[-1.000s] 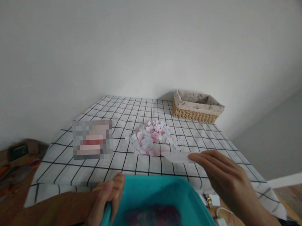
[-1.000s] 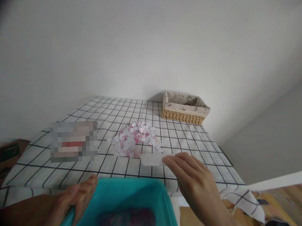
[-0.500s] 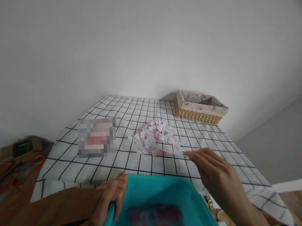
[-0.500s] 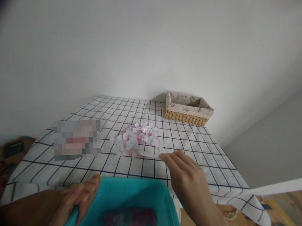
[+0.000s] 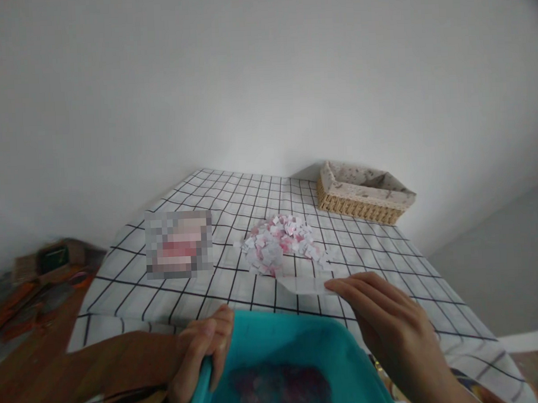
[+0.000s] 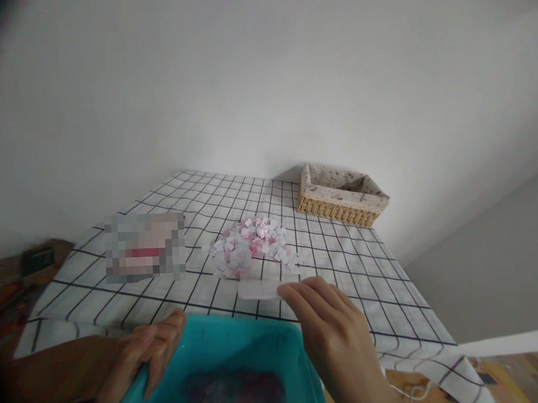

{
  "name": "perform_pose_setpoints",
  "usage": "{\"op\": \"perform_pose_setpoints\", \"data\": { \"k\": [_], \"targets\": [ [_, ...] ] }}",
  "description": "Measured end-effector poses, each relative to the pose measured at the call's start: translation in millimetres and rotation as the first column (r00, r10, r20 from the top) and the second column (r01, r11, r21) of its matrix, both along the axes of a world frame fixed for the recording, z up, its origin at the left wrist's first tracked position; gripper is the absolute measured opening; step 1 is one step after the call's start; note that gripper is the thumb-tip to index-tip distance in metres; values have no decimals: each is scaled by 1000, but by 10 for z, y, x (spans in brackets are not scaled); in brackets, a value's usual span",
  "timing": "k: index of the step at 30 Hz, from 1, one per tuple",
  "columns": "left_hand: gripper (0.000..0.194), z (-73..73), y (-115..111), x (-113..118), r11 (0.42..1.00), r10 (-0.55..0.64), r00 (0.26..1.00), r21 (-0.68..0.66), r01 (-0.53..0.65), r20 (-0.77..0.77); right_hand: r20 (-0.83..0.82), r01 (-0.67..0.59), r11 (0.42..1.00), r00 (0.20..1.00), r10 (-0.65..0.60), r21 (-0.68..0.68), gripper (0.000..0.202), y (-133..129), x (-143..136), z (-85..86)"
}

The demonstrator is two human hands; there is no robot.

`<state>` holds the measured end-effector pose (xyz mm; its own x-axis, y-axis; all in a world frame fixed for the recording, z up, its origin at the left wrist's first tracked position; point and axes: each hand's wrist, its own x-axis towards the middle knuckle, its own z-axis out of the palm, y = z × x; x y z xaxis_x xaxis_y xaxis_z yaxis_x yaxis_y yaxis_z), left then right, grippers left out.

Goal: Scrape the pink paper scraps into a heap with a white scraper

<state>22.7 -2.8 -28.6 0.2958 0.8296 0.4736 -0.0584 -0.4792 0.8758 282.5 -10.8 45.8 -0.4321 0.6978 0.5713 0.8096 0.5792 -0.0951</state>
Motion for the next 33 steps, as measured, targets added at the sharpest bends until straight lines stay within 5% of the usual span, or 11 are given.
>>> {"op": "perform_pose_setpoints", "data": {
  "k": [24,33],
  "targets": [
    [60,50,-54,68,996,59,995,-76,-53,84,74,65,997,995,-68,48,31,119,97,21],
    [62,-81,-39,-16,992,16,997,-123,-25,-70,87,100,994,991,-104,50,37,211,152,-13]
  ]
}}
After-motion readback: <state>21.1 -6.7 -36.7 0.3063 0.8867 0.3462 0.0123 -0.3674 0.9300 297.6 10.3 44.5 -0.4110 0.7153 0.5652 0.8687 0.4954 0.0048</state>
